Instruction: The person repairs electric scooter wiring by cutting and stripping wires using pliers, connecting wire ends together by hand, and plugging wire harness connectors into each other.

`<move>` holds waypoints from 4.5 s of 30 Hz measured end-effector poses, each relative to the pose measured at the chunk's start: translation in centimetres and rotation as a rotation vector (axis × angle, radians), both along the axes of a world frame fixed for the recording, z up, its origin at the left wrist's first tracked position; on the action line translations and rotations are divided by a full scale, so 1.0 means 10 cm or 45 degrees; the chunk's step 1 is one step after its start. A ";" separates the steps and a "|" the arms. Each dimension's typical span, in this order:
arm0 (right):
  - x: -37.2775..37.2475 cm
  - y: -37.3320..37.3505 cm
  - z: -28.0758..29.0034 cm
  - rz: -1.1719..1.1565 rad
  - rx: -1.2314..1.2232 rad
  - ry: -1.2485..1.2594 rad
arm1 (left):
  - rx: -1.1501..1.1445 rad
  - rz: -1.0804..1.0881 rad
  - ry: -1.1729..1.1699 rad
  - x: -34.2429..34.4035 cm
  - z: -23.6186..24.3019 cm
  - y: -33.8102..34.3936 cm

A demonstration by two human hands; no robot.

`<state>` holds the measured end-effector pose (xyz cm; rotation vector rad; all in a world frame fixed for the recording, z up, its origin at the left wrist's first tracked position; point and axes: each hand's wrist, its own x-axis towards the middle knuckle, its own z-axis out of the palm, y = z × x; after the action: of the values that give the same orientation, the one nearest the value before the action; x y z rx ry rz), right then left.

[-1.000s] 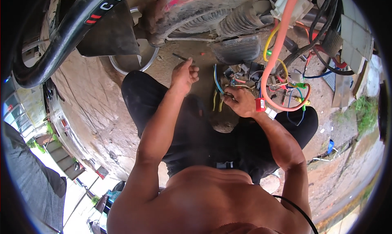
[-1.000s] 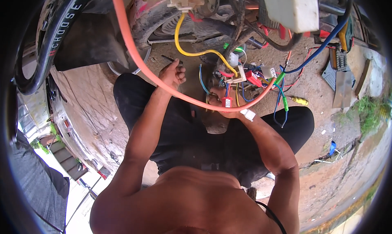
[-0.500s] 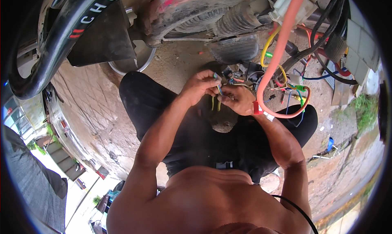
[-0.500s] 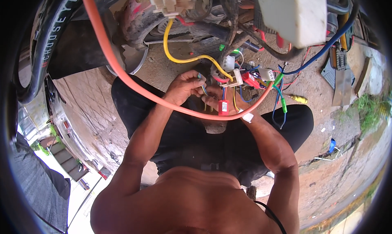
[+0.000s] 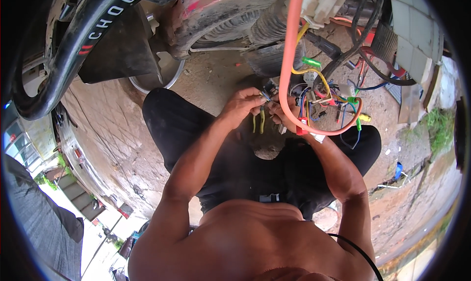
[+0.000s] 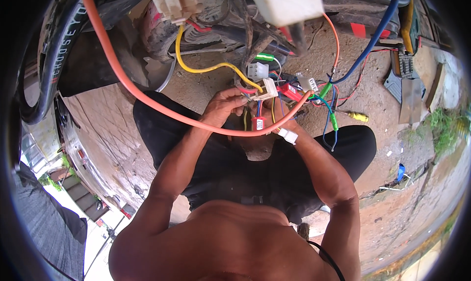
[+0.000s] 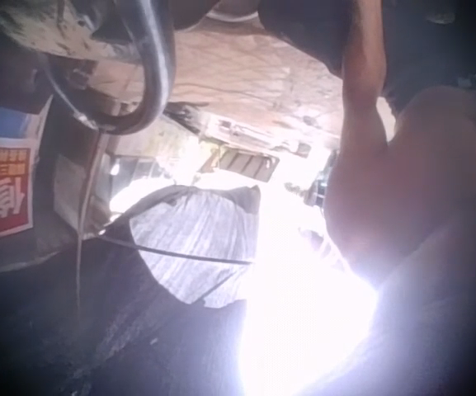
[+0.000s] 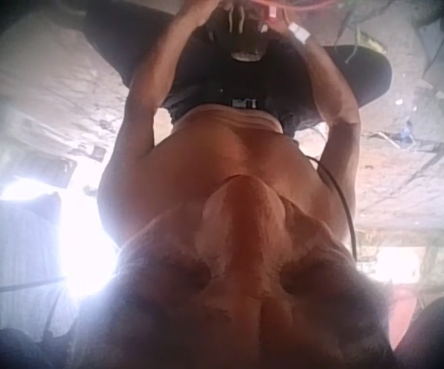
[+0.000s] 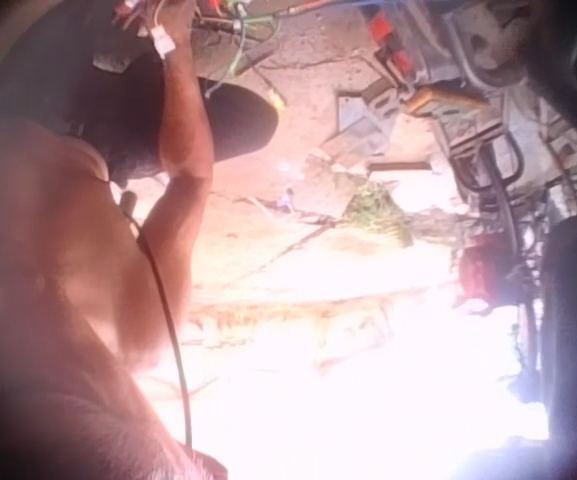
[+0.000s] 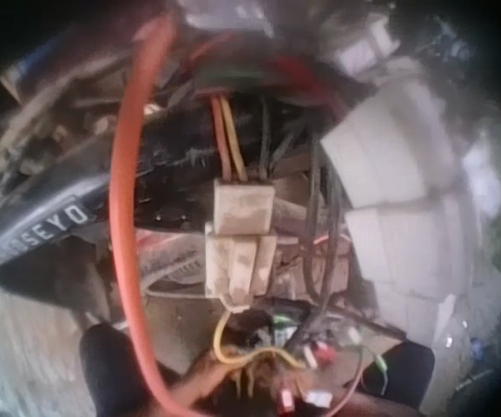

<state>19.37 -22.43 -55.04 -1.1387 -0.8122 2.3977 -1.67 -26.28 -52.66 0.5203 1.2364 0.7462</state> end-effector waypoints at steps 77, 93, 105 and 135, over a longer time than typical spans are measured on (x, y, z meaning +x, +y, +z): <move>0.10 -0.14 -0.83 0.605 1.170 -0.594 | -0.233 0.119 -0.012 0.25 0.54 -0.86; 0.04 -0.04 -0.66 0.177 0.279 0.261 | -0.260 0.064 0.034 0.32 0.52 -0.83; -0.02 -0.04 -0.64 0.517 0.920 -0.536 | 0.070 -0.363 0.861 0.22 0.57 -0.84; -0.09 -0.08 -0.52 0.125 0.896 -0.360 | 0.070 -0.377 0.832 0.13 0.51 -0.81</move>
<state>18.49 -23.25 -60.20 -1.1444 -1.6616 1.7697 -0.34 -34.36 -47.51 1.0200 1.6904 0.3609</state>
